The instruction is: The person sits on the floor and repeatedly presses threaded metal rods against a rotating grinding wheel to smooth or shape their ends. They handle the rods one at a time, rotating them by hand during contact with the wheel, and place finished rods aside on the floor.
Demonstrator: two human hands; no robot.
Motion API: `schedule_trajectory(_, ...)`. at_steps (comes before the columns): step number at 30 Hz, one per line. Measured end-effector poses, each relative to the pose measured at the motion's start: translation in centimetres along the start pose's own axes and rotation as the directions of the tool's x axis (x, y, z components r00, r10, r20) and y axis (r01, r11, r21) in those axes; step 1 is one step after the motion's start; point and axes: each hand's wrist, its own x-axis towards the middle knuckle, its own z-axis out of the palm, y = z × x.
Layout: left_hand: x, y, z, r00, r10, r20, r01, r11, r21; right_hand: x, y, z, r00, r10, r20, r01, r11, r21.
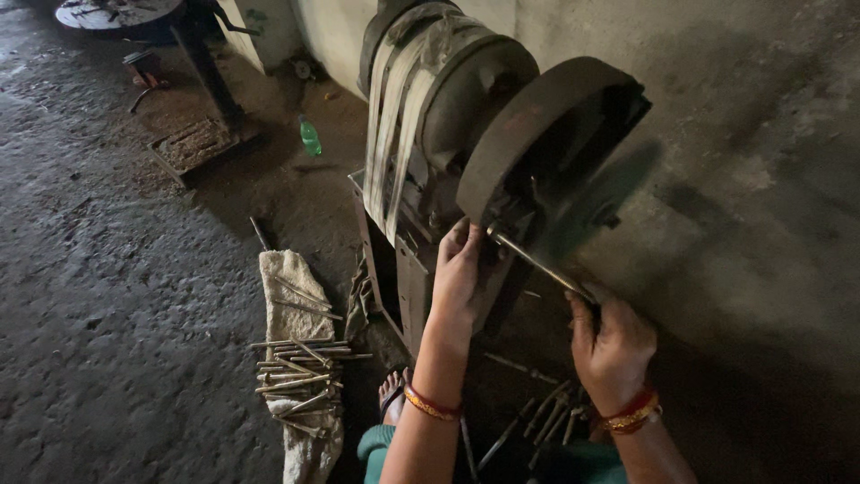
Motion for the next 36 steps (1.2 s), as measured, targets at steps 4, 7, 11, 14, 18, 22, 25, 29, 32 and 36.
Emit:
schedule_trajectory(4, 0.0, -0.2, 0.0, 0.999, 0.031, 0.027, -0.032, 0.999, 0.026, 0.1, -0.1, -0.1, 0.997, 0.079, 0.017, -0.079, 0.997, 0.003)
schedule_trajectory(7, -0.3, 0.0, 0.3, 1.0, -0.007, -0.007, 0.007, 1.0, -0.027, 0.2, -0.1, -0.1, 0.998, 0.066, 0.013, -0.066, 0.998, -0.001)
schedule_trajectory(11, -0.8, 0.5, 0.8, 0.999, -0.023, 0.026, 0.025, 0.995, -0.092, 0.4, 0.1, -0.1, 0.998, 0.046, 0.034, -0.045, 0.998, -0.039)
schedule_trajectory(14, -0.6, 0.4, 0.9, 0.999, -0.032, 0.003, 0.032, 0.996, -0.081, 0.1, 0.1, 0.0, 0.998, 0.062, 0.022, -0.06, 0.997, -0.051)
schedule_trajectory(18, -0.2, -0.2, 0.4, 0.995, 0.041, 0.096, -0.028, 0.992, -0.127, -0.3, 0.5, 0.4, 0.99, 0.136, 0.037, -0.131, 0.986, -0.105)
schedule_trajectory(22, 0.1, -0.6, -0.4, 0.998, 0.014, 0.064, -0.008, 0.996, -0.089, -0.4, 0.9, 0.7, 0.983, 0.179, 0.05, -0.175, 0.982, -0.071)
schedule_trajectory(25, 0.4, -1.1, -0.4, 0.999, -0.035, -0.003, 0.034, 0.992, -0.12, -0.3, 0.6, 0.6, 0.965, 0.252, 0.069, -0.254, 0.967, 0.019)
schedule_trajectory(29, 0.6, -1.3, -0.4, 1.0, -0.027, -0.011, 0.025, 0.99, -0.138, -0.3, -0.8, -0.2, 0.986, 0.168, 0.003, -0.166, 0.975, 0.144)
schedule_trajectory(32, 0.2, -1.1, -0.2, 0.994, 0.058, 0.092, -0.04, 0.981, -0.187, 0.2, -1.1, -0.8, 0.998, 0.059, 0.01, -0.06, 0.996, 0.073)
schedule_trajectory(36, -0.5, 0.0, 0.7, 1.0, -0.002, 0.011, 0.003, 0.996, -0.087, 0.4, -0.9, -0.9, 0.999, -0.042, 0.018, 0.042, 0.999, -0.014)
